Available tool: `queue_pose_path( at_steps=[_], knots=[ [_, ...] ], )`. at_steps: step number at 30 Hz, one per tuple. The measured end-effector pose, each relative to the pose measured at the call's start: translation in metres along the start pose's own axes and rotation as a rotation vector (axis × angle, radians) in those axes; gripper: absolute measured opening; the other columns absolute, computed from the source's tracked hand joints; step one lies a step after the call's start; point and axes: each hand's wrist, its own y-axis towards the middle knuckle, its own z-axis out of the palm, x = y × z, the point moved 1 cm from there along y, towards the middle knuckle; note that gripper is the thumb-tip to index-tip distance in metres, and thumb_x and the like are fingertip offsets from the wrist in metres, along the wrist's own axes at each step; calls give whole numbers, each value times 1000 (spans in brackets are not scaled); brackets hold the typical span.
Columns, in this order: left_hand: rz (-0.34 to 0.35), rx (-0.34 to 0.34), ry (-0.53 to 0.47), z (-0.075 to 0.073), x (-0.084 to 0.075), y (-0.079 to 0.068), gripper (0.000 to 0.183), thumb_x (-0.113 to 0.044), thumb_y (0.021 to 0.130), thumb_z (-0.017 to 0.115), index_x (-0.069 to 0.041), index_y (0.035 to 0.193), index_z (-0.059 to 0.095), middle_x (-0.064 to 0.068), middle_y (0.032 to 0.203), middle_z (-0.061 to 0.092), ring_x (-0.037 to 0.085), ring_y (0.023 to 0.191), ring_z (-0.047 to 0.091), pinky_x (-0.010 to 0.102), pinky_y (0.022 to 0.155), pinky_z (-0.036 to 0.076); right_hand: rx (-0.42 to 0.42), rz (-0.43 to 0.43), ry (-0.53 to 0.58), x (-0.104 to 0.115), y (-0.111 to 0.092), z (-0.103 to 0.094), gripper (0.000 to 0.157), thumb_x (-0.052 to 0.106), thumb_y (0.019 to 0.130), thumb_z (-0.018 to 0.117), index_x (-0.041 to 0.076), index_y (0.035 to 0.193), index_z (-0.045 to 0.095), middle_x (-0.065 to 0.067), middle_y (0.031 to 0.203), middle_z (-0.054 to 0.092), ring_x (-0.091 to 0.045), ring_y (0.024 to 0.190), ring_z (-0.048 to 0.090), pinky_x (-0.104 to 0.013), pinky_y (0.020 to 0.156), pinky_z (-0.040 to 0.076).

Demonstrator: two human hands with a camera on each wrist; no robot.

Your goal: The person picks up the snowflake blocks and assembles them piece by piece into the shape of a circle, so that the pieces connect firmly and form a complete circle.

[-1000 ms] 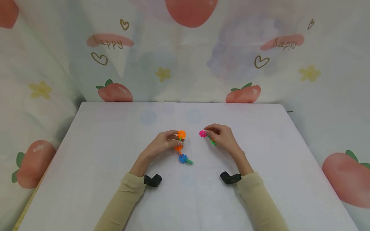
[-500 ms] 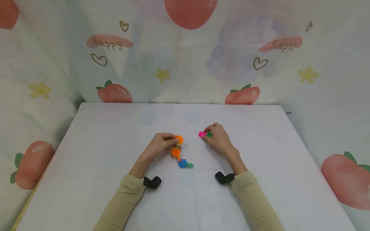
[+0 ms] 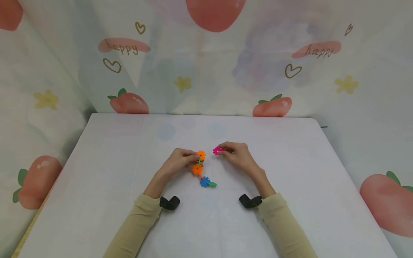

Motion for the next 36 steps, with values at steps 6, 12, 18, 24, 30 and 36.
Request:
queue_pose_path(
  at_steps=[6,12,18,24,30,36],
  knots=[
    [11,-10,19,1,0,0,34,-24,100,67,2,121,73,13,112,77,16,96,73,33,92,60,1,-45,43,8,0,5,21,10,92,77,11,113,78,-2,99,79,-16,84,73,-28,77,60],
    [12,-5,19,3,3,2,33,-23,101,66,2,120,74,13,109,77,15,88,72,27,83,60,-11,-109,100,13,-1,9,14,5,91,78,8,105,78,-3,94,79,-17,82,74,-39,78,62],
    [10,3,13,3,3,1,32,-20,101,65,4,120,74,14,109,77,14,86,73,26,81,60,-43,-195,53,18,-1,12,12,3,90,77,8,101,79,-3,92,79,-16,82,72,-25,76,59],
    [49,47,5,5,6,2,28,-13,100,65,5,118,75,18,106,78,14,83,74,23,75,58,-50,-248,114,20,-1,14,13,-4,88,77,6,94,82,-5,85,79,-18,79,75,-24,76,60],
    [47,33,0,8,5,3,25,-10,100,64,5,115,76,16,103,78,11,80,72,21,70,57,-46,-266,119,19,0,15,13,-5,87,77,5,94,82,-5,86,79,-19,79,76,-28,75,61],
    [24,32,-71,8,1,2,26,-16,103,59,4,113,72,13,111,73,17,87,72,26,78,58,8,-120,25,14,-2,-2,32,5,92,76,7,124,74,-9,109,78,-21,91,74,-31,82,61]
  ],
)
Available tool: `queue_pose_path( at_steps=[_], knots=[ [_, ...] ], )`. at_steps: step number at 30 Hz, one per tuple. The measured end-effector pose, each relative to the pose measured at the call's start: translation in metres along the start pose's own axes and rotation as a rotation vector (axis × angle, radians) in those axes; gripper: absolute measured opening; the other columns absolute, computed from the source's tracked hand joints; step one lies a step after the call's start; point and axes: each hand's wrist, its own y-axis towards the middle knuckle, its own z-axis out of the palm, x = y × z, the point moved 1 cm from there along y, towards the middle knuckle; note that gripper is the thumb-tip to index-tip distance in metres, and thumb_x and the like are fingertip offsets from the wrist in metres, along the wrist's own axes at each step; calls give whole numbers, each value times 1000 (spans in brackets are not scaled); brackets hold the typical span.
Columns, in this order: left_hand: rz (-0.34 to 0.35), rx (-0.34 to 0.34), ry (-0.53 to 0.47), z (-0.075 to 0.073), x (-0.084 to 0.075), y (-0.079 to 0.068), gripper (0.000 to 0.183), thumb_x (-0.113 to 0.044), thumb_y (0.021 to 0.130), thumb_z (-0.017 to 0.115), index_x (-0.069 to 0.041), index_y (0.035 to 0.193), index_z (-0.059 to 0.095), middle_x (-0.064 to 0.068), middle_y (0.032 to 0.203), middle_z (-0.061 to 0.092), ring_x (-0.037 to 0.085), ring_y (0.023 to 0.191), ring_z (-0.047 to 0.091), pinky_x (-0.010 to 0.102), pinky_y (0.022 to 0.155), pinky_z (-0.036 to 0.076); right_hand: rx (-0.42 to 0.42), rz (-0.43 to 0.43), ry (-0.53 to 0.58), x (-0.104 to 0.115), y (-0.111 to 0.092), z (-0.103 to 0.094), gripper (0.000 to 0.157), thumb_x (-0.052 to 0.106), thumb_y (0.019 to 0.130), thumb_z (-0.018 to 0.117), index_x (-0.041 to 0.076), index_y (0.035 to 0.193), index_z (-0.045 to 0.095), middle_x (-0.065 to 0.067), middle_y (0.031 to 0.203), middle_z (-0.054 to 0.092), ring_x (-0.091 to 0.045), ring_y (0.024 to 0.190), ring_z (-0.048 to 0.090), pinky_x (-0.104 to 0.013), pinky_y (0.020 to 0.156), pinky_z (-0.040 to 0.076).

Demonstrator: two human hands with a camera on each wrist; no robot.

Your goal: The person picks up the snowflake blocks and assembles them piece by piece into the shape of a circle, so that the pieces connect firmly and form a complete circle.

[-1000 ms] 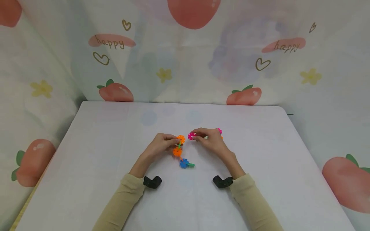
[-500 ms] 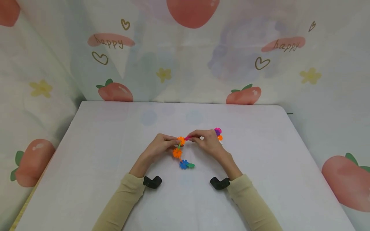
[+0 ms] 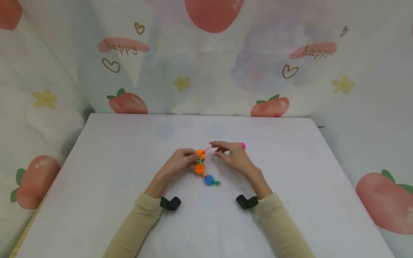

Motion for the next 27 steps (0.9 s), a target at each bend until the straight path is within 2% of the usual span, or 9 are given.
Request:
queue_pose_path(
  at_steps=[4,10,14,21,27],
  knots=[
    [-25,2,-22,-3,-1,0,31,-23,106,55,2,118,69,14,118,72,19,95,73,29,89,59,1,160,-49,-9,-5,-23,31,8,95,74,8,125,73,-8,108,77,-21,91,68,-30,80,58],
    [-15,31,-11,-6,0,-1,39,-28,108,55,-1,135,63,16,114,73,22,98,75,33,98,57,67,299,-82,-28,-12,-45,28,9,96,72,3,123,72,-10,106,75,-26,96,65,-40,87,56],
    [3,56,-41,-6,0,-3,43,-29,106,59,-2,140,60,16,107,74,22,95,75,33,95,59,109,348,-128,-39,-13,-49,27,11,95,74,1,120,72,-12,104,73,-28,96,63,-42,87,55],
    [26,86,-102,-6,1,-3,40,-20,105,61,-2,140,62,14,104,75,21,93,74,33,91,61,180,473,-209,-48,-14,-49,30,17,91,79,-4,110,70,-16,102,68,-28,92,58,-34,77,52],
    [22,99,-109,-6,2,-2,41,-18,104,63,2,139,61,12,103,74,19,92,73,33,88,61,220,515,-209,-48,-14,-47,20,18,91,77,0,97,71,-13,97,64,-26,88,56,-31,72,49]
  ],
)
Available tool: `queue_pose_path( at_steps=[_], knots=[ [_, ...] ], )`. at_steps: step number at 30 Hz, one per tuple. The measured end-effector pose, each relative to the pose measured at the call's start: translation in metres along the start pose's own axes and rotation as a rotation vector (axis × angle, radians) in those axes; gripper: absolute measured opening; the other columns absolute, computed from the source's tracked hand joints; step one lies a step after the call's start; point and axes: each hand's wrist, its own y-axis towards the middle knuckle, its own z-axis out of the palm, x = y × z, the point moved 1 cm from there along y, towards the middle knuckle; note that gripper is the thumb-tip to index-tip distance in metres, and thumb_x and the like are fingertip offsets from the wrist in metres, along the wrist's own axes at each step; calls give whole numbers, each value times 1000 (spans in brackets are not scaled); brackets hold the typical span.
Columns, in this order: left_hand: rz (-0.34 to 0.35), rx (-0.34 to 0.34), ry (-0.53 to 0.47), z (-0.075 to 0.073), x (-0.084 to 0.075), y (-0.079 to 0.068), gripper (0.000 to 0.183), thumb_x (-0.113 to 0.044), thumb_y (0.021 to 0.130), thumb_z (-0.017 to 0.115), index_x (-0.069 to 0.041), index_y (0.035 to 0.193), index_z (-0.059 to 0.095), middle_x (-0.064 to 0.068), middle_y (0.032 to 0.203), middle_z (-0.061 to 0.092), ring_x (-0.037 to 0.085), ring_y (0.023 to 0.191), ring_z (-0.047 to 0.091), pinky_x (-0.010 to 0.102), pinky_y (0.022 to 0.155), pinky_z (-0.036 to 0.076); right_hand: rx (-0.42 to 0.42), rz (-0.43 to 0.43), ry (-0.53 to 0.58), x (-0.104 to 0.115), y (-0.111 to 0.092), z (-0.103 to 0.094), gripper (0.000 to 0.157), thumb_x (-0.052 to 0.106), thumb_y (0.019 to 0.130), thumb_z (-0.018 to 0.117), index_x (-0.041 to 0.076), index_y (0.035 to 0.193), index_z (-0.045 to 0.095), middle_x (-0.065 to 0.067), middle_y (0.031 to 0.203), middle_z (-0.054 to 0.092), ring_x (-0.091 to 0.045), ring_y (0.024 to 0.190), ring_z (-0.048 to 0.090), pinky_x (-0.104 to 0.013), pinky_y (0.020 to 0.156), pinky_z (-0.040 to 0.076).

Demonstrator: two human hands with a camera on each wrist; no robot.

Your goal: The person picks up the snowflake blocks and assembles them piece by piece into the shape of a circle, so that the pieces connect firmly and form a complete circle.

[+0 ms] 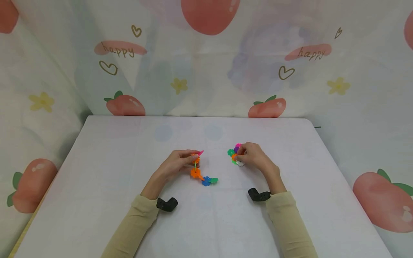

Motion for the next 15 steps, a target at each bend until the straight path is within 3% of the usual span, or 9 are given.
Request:
queue_pose_path(
  at_steps=[9,15],
  knots=[
    [-13,0,35,0,1,1,41,-21,104,63,3,138,62,7,95,74,19,91,72,30,83,61,42,-16,12,2,-2,2,33,19,88,82,0,111,67,-14,106,66,-29,99,58,-44,91,55],
    [-14,0,38,0,1,0,42,-22,104,63,3,138,61,8,97,75,19,92,73,33,87,61,33,-2,45,6,-3,1,25,15,89,80,1,104,65,-14,101,66,-28,96,58,-36,81,56]
  ],
)
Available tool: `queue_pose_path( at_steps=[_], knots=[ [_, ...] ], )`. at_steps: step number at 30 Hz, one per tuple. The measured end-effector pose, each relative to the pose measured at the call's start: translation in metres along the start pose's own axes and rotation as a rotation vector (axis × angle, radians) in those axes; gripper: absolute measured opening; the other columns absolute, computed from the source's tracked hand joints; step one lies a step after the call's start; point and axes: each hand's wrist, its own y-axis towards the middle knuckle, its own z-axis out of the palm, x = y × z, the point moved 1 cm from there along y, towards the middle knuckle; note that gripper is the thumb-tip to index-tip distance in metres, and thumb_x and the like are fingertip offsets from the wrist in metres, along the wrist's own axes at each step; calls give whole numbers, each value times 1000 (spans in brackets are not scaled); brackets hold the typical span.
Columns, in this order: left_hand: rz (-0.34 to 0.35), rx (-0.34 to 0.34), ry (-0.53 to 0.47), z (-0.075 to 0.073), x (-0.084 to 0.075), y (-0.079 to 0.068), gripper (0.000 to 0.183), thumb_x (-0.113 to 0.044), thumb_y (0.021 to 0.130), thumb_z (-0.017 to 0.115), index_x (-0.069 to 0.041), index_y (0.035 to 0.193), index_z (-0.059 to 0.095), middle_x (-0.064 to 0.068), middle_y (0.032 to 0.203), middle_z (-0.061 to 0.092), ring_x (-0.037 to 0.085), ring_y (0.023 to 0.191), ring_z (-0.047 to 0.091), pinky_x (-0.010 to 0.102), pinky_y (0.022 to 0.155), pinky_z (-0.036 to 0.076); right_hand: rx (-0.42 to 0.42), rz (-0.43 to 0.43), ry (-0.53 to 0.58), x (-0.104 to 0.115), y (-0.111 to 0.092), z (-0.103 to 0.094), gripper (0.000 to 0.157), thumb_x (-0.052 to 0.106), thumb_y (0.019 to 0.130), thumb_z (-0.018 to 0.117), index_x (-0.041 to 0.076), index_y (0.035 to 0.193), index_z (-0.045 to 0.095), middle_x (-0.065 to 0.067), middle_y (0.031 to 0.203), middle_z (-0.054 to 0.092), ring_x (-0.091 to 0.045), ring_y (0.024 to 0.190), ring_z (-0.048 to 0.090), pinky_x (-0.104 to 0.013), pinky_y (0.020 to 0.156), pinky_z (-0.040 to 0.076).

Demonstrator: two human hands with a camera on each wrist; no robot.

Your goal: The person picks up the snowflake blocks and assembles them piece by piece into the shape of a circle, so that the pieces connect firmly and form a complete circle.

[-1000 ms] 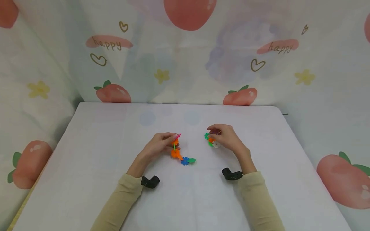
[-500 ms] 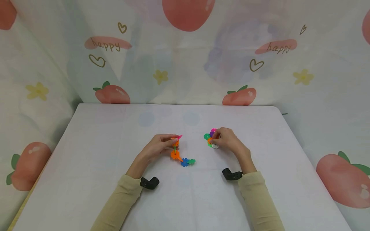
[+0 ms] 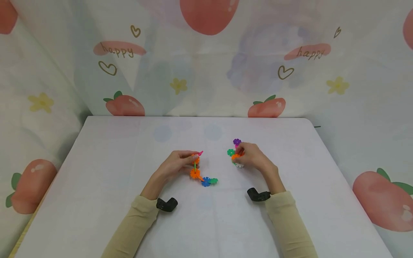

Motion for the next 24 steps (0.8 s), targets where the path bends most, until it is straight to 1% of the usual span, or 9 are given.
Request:
queue_pose_path(
  at_steps=[3,7,10,12,14,16,20,22,24],
  knots=[
    [-1,0,3,0,0,0,42,-23,104,63,2,138,62,8,97,75,19,92,72,32,86,61,-27,-10,23,2,0,-1,20,15,89,79,2,99,67,-13,97,66,-27,92,57,-32,75,52],
    [-13,-11,11,0,0,1,40,-22,104,63,1,136,64,9,96,75,19,91,72,30,83,62,-78,-71,65,5,-1,0,18,19,90,79,4,96,71,-10,92,67,-24,87,58,-31,73,48],
    [-24,-16,8,0,0,2,40,-22,103,65,-1,136,65,9,97,75,19,91,72,31,83,62,-127,-142,140,9,-2,3,16,21,91,79,8,97,73,-6,92,71,-20,85,64,-30,76,52],
    [-27,-17,3,0,-1,2,40,-22,102,67,-1,135,65,9,98,75,20,91,72,31,84,62,-141,-190,210,12,-2,6,14,20,92,79,9,100,74,-5,93,74,-19,83,68,-29,77,55],
    [-28,-20,-1,0,-1,2,40,-22,101,68,-1,135,65,9,98,75,20,91,72,32,85,62,-139,-234,271,17,-2,10,14,18,94,77,10,104,73,-6,92,76,-21,79,71,-30,76,58],
    [-33,-26,-3,1,-1,2,40,-22,100,69,-1,134,66,10,97,75,20,90,72,32,84,62,-127,-271,310,24,-1,14,15,17,96,74,9,108,72,-8,88,76,-23,73,72,-31,71,59],
    [-42,-31,-3,1,-1,1,40,-22,100,69,-2,134,67,9,96,76,20,89,73,31,83,62,-114,-322,333,36,0,23,15,16,99,70,9,113,69,-8,80,74,-26,67,69,-33,62,58],
    [-46,-32,-9,1,0,1,40,-22,100,69,-1,134,67,10,95,76,20,88,73,32,82,62,-100,-343,346,40,1,26,15,14,101,67,10,116,69,-9,81,74,-27,68,68,-35,64,58],
    [-47,-38,-11,1,1,2,39,-21,100,69,-1,133,68,10,94,76,20,86,73,31,81,62,-77,-365,357,45,2,29,17,13,102,64,10,119,68,-11,84,74,-28,72,68,-38,68,60]
  ],
)
